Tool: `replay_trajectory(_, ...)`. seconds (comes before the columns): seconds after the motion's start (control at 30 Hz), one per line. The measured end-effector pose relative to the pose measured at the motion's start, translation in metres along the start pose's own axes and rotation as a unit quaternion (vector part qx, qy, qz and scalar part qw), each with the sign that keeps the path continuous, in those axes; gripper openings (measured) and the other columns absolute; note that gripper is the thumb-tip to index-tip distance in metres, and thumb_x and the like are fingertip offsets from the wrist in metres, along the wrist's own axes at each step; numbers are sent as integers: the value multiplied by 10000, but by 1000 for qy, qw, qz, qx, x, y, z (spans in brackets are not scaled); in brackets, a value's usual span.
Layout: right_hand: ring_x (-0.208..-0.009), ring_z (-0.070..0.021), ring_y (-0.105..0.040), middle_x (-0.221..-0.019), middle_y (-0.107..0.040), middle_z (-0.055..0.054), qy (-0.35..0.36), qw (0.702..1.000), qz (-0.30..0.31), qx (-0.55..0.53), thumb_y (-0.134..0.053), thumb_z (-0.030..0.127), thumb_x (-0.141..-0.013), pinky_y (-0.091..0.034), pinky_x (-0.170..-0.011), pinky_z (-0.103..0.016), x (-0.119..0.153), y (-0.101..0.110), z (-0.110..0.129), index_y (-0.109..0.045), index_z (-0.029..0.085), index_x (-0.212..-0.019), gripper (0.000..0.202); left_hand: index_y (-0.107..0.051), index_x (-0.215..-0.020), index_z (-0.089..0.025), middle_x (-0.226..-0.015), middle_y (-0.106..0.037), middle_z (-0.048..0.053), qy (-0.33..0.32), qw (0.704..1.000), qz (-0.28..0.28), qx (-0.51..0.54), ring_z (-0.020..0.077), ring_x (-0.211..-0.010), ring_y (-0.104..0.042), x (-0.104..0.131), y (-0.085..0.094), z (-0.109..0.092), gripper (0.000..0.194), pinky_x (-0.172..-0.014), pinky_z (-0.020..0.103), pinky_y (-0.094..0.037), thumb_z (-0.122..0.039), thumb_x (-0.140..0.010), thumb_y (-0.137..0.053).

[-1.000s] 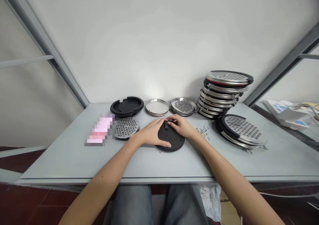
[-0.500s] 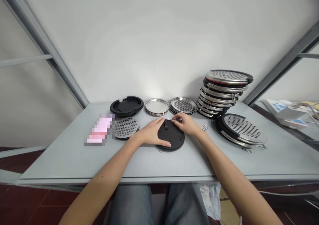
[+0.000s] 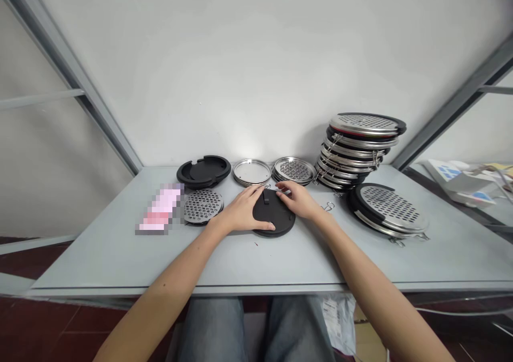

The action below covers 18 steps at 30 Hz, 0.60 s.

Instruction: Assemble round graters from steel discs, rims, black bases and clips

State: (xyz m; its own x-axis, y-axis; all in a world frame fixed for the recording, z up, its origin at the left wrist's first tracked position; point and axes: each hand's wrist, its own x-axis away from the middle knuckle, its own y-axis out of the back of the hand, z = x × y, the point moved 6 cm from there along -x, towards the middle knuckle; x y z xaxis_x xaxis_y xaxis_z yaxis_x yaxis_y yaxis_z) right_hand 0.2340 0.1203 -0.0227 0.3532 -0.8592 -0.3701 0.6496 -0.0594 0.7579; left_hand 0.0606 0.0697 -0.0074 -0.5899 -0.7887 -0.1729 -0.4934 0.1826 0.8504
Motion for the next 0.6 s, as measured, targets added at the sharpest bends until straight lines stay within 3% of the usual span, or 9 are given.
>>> replay_trajectory(0.13,-878,-226,-636,-990,-687,-116,6,1000,15,10,-509,248,-874,-507,-769,-338,0,0,4,-635,153,-1047,234,-275,-1486,-178,-1524,-301,142,-29,999,13,-23,337,-1409,-260,1,0,-3,1089,-1145,459,-255,-709,-626,-683)
replay_trajectory(0.3,-846,-215,-639,-942,-703,-97,11,1000,23,0,-495,240,-877,-502,-748,-319,0,0,5,-654,159,-1002,217,-195,-1511,-167,-1565,-202,153,-55,995,56,-55,351,-1437,-178,5,-6,-4,1233,-1166,467,-200,-700,-542,-740)
replay_trajectory(0.6,-885,-213,-642,-981,-712,-81,-43,993,24,-109,-503,363,-885,-498,-782,-322,-1,4,2,-664,163,-993,278,-279,-1485,-175,-1488,-387,144,-71,996,0,-62,336,-1390,-320,3,2,-11,1075,-1166,502,-187,-626,-621,-733)
